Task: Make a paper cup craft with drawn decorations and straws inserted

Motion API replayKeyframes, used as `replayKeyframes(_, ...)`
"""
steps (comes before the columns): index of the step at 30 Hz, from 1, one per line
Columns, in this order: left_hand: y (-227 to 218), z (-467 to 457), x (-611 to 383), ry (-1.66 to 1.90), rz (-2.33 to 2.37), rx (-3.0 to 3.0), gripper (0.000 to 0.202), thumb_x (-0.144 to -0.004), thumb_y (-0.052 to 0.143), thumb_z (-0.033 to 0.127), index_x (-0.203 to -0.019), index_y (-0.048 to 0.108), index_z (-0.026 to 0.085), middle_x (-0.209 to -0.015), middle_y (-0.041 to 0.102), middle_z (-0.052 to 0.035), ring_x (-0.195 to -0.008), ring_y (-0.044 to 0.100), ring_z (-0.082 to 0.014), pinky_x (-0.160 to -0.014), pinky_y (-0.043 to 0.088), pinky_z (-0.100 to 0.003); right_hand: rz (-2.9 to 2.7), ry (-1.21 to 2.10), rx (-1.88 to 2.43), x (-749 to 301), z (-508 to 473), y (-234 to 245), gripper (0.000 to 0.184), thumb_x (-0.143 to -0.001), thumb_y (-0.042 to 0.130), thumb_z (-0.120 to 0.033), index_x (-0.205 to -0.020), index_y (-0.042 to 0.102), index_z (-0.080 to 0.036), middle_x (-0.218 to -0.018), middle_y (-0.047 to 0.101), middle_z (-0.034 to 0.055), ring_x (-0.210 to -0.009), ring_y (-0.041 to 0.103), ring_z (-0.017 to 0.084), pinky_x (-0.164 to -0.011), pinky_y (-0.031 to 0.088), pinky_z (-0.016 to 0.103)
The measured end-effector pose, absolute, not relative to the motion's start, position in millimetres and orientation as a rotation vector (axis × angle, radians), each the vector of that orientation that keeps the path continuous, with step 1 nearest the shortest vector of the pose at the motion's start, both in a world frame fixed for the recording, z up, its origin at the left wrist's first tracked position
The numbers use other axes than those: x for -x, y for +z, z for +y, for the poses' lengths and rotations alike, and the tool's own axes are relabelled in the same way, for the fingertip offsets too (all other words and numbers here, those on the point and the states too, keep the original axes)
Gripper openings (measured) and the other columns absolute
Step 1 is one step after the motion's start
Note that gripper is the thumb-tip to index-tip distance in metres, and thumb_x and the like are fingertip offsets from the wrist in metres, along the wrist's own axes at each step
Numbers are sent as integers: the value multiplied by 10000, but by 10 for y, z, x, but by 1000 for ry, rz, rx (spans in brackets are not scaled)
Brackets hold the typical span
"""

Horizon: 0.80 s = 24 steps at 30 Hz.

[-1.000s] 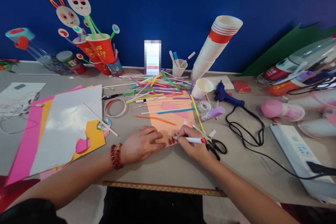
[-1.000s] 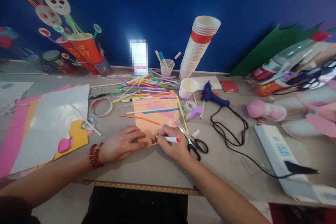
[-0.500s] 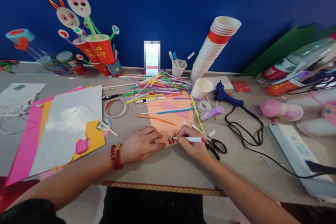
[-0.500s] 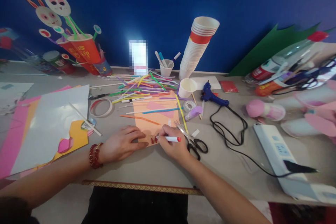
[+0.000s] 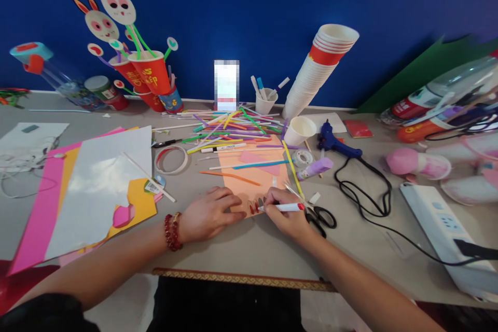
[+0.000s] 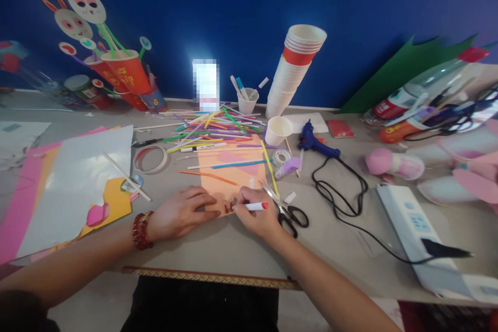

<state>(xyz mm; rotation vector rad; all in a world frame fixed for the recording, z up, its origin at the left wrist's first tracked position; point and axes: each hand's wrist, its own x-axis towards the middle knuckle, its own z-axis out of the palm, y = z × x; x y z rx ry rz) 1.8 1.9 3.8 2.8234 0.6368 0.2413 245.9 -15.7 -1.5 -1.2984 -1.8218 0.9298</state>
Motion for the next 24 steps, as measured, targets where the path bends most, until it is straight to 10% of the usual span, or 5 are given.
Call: replayKeyframes(24,20,20,1,234,638,-2807,373,-887,524,203,-1252,553,276,-1213,586,-74,-1048,488,-255,-918,415,-419,-1872,912,1308,-2464,-160,-1,185,-733,474,-184,-560,415,-209,-489,420,-53,-477,386,110,-510,277,242)
